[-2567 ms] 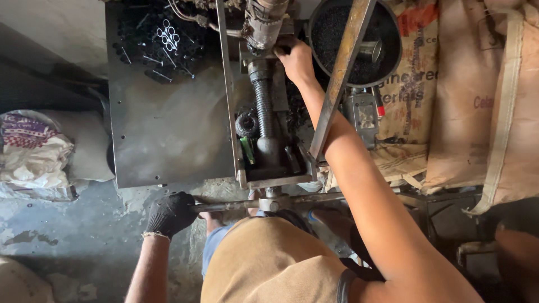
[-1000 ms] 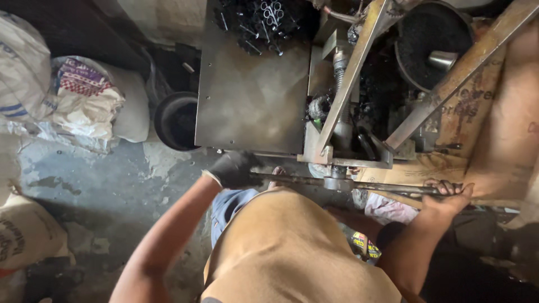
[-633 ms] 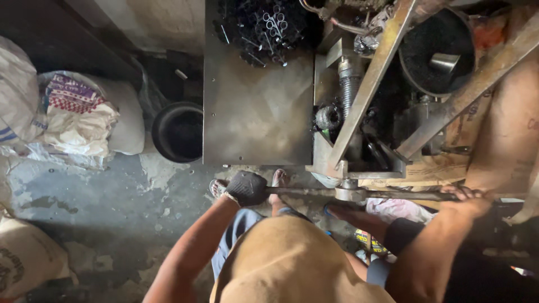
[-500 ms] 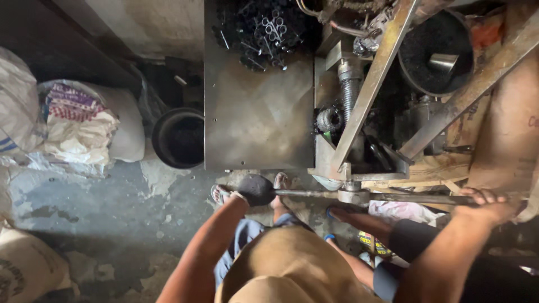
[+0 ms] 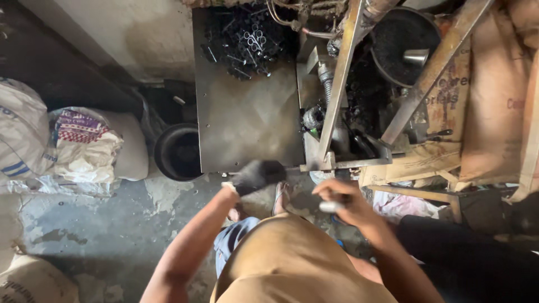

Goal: The person operates a manual press machine by placing a metal die into the press, pulling a lever to activate the press, and then removing the die. This process is repeated multiple times throughout the video.

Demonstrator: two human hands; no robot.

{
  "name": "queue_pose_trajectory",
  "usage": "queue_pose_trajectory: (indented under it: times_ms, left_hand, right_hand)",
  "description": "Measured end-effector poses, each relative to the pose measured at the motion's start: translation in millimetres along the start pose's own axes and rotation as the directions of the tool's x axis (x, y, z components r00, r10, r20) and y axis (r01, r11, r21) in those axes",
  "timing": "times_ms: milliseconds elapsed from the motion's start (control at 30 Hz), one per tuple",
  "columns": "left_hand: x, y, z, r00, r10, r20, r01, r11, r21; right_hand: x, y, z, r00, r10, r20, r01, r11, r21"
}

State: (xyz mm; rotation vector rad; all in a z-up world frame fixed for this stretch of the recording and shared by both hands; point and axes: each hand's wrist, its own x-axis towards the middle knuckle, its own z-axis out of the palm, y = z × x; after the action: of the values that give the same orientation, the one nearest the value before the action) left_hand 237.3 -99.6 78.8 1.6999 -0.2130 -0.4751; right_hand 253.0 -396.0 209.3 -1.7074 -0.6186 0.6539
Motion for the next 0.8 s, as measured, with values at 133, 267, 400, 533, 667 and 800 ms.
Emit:
queue_pose_trajectory:
  times_ms: [133,267,400,533,667,800]
  left_hand:
    - [-34.9,17.9,-40.9,0.943,-0.127,-0.307,0.102,0.99,-0.097]
    - [-45.1,6.3,-39.6,0.896,0.028,-0.442,-0.001,0.998,0.061]
    - [-47.1,-3.8,-38.0,0.901,0.036,-0.431,-0.052,0.998,-0.025]
    - [-51.1,-5.3,-48.4,0.932,0.048,-0.358,-0.036,0.999,0.039]
    - [-49.4,-5.9,-54.2,0.945,0.054,-0.322,-0.056,0.998,0.003]
    - [-45.2,-2.6,-55.6,0.952,0.078,-0.296,-0.082,0.997,-0.003]
  right_hand:
    - [55.7,22.2,66.8,0.968,0.21,0.139,-0.069,0.75,-0.658]
    - [74.2,105.8,113.1,0.987,0.097,0.126,0.044,0.591,-0.805]
    - [44.3,202.0,77.7,0.883,0.398,-0.248,-0.445,0.549,-0.707]
    - [-30.0,229.4,-48.9,0.355,0.569,-0.742,-0.749,0.648,0.14]
    - [-78.2,178.6,-176.1,0.124,0.629,-0.767,0.222,0.736,0.639]
    - [-90.9,100.2,-203.6,0.303,0.427,-0.852,0.627,0.584,0.516]
